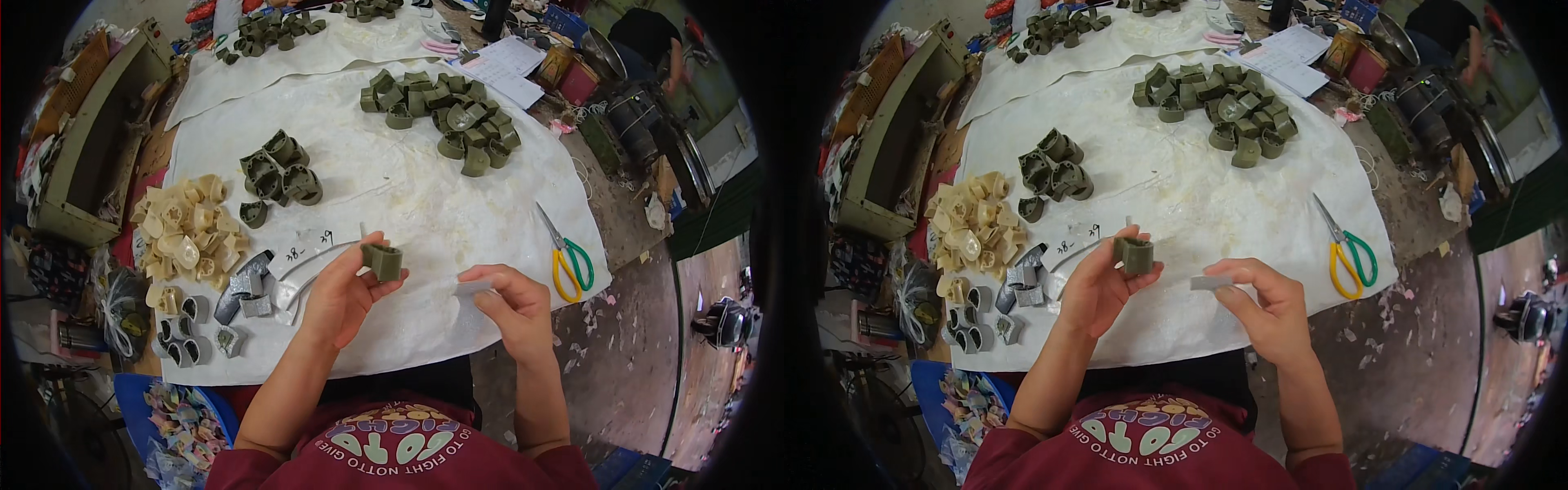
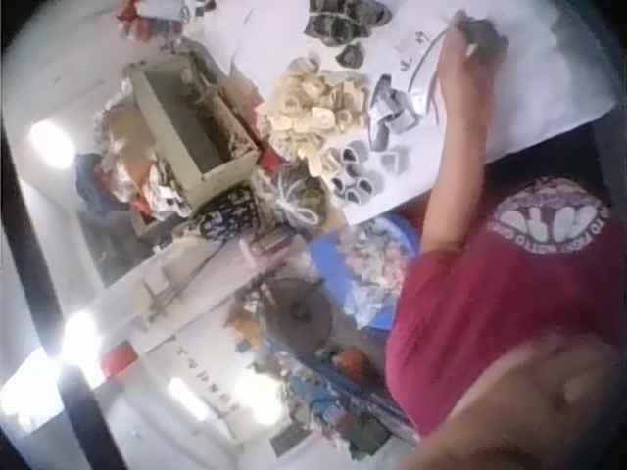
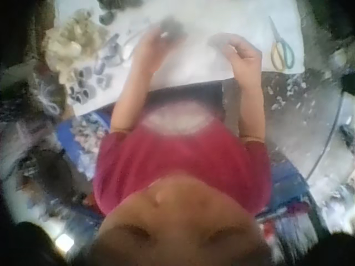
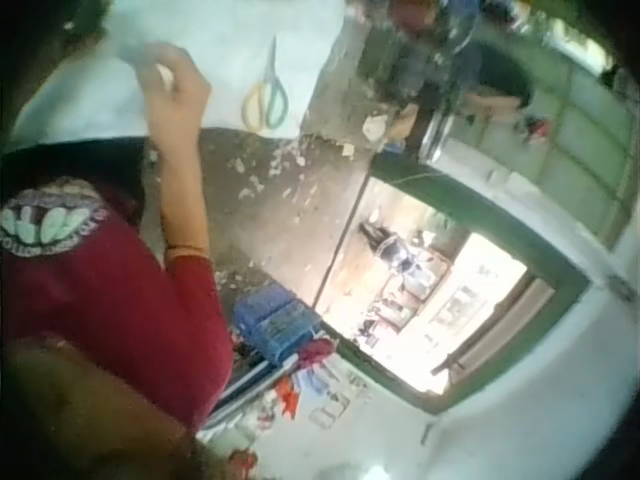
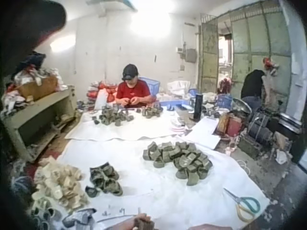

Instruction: The person wraps small green plastic components with a silver adhesive strip, pressing the material around the edges to secure it. They use scissors to trim the excess strip from each piece and place the finished items into a pile on the table.

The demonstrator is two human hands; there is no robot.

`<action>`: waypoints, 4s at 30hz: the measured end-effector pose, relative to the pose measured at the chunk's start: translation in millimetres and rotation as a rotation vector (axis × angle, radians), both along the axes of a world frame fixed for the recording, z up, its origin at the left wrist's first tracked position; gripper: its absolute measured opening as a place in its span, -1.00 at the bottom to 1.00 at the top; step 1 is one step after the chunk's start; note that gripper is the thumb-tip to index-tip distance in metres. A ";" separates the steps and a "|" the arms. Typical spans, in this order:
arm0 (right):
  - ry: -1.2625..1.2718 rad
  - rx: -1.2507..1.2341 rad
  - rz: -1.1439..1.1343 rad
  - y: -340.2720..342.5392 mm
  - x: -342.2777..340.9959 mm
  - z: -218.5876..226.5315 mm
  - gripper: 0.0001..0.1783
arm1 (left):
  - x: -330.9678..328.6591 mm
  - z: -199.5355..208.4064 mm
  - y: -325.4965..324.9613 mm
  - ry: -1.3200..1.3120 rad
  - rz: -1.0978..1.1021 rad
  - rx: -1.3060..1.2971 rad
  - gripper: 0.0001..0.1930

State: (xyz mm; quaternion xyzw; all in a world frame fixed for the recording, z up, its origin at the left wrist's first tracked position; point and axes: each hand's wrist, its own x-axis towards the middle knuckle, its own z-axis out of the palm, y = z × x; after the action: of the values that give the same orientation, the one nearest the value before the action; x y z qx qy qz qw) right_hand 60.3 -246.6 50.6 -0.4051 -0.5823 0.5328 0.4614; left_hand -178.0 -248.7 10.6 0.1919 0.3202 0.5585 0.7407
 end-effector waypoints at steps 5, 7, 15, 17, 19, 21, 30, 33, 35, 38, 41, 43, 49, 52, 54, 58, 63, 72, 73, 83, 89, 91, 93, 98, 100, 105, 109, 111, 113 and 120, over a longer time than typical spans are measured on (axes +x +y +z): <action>-0.156 -0.168 0.138 7.8 -23.1 14.6 -0.86 | 0.6 -5.7 -22.1 0.344 0.081 0.070 -0.59; -0.179 0.013 0.182 10.4 -33.3 9.2 -0.85 | 1.1 -2.5 -25.3 0.434 0.108 0.118 -0.57; -0.248 0.014 0.198 6.8 -55.6 13.5 -0.57 | 7.1 4.9 -24.0 0.690 0.147 0.289 -0.54; -0.261 0.106 0.160 8.5 -57.1 3.3 -0.51 | 9.4 4.7 -23.7 0.656 0.147 0.290 -0.55; -0.200 0.093 0.175 12.0 -58.2 4.6 -0.48 | 11.0 7.0 -23.5 0.559 0.151 0.256 -0.52; -0.186 0.073 0.175 14.3 -59.0 6.5 -0.47 | 11.9 10.7 -23.4 0.537 0.147 0.245 -0.48; -0.243 0.117 0.160 15.4 -58.3 10.2 -0.48 | 6.1 21.2 -26.6 0.724 0.063 0.280 -0.41; -0.228 0.112 0.157 15.2 -58.0 10.4 -0.48 | 6.9 22.6 -26.8 0.753 0.070 0.293 -0.42; -0.209 0.113 0.147 15.1 -58.5 9.6 -0.48 | 7.1 21.9 -26.8 0.782 0.076 0.309 -0.42; -0.228 0.142 0.145 15.4 -58.3 10.1 -0.48 | 9.7 29.6 -26.5 0.783 0.115 0.319 -0.49; -0.210 0.122 0.146 15.4 -59.1 12.8 -0.47 | 15.1 28.6 -25.0 0.713 0.150 0.305 -0.46; -0.212 0.096 0.133 14.1 -60.3 14.1 -0.49 | 14.5 21.3 -21.6 0.679 0.176 0.321 -0.42; -0.424 0.549 -0.185 -4.1 -48.1 -10.7 -0.53 | 14.1 20.5 -18.1 0.538 0.321 0.284 -0.30; 0.034 -0.078 0.113 -39.4 -47.0 -37.0 -0.62 | 18.9 14.9 -16.9 0.618 0.359 0.379 -0.27; 0.510 -0.618 0.282 -45.7 -63.8 -39.2 -0.67 | 25.0 14.0 -17.7 0.633 0.366 0.440 -0.25; 0.930 -0.480 0.069 -26.2 -70.5 -42.5 -0.75 | 30.0 16.3 -31.8 0.622 0.379 0.488 -0.25; 0.906 -0.462 0.094 -14.1 -57.2 -47.6 -0.81 | 36.2 22.2 -44.2 0.540 0.303 0.466 -0.23; 0.905 -0.455 0.180 -9.8 -53.8 -45.5 -0.83 | 28.4 24.9 -41.5 0.893 0.173 0.612 -0.35; 0.898 -0.451 0.136 -9.9 -53.7 -45.2 -0.83 | 25.2 27.0 -40.0 1.009 0.118 0.638 -0.34; 0.701 -0.288 -0.316 -12.8 -74.5 -43.4 -0.84 | 40.1 18.4 -45.3 0.970 0.098 0.494 -0.15; 0.472 0.005 -0.317 -15.9 -72.4 -34.9 -0.84 | 29.2 17.1 -37.5 1.121 0.257 0.497 -0.22; 0.350 0.106 -0.316 -18.7 -75.3 -35.5 -0.83 | 33.7 20.4 -35.6 1.169 0.294 0.520 -0.30; 0.293 0.161 -0.320 -19.2 -76.0 -38.9 -0.81 | 32.5 19.7 -32.7 1.070 0.274 0.441 -0.38; 0.061 0.378 -0.289 -17.5 -63.6 -36.6 -0.81 | 22.3 20.7 -31.2 0.969 0.211 0.508 -0.46; 0.099 0.287 -0.284 -16.8 -56.3 -29.7 -0.81 | 16.6 20.4 -31.9 0.922 0.156 0.544 -0.46; 0.418 -0.260 -0.030 -2.4 -34.6 -24.8 -0.82 | 14.2 20.7 -37.9 0.737 -0.012 0.598 -0.40; 0.554 -0.448 0.106 -3.7 -32.5 -20.9 -0.83 | 13.5 15.8 -30.4 0.648 -0.100 0.677 -0.35; 0.579 -0.438 0.100 -6.0 -31.6 -24.5 -0.84 | 22.9 21.0 -30.6 0.576 0.060 0.553 -0.34; 0.516 -0.359 0.006 -8.5 -37.5 -25.8 -0.84 | 25.7 24.2 -31.5 0.673 0.180 0.486 -0.33; -0.161 0.419 -0.218 -11.3 -56.2 -17.0 -0.84 | 12.0 9.9 -35.8 1.033 0.125 0.523 -0.50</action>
State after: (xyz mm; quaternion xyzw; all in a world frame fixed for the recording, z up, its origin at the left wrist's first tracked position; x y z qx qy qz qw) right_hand 4.1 -257.9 33.5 -0.4021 -0.6677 0.3133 0.5425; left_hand -166.0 -284.6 20.5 0.5969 0.5022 0.4957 0.3819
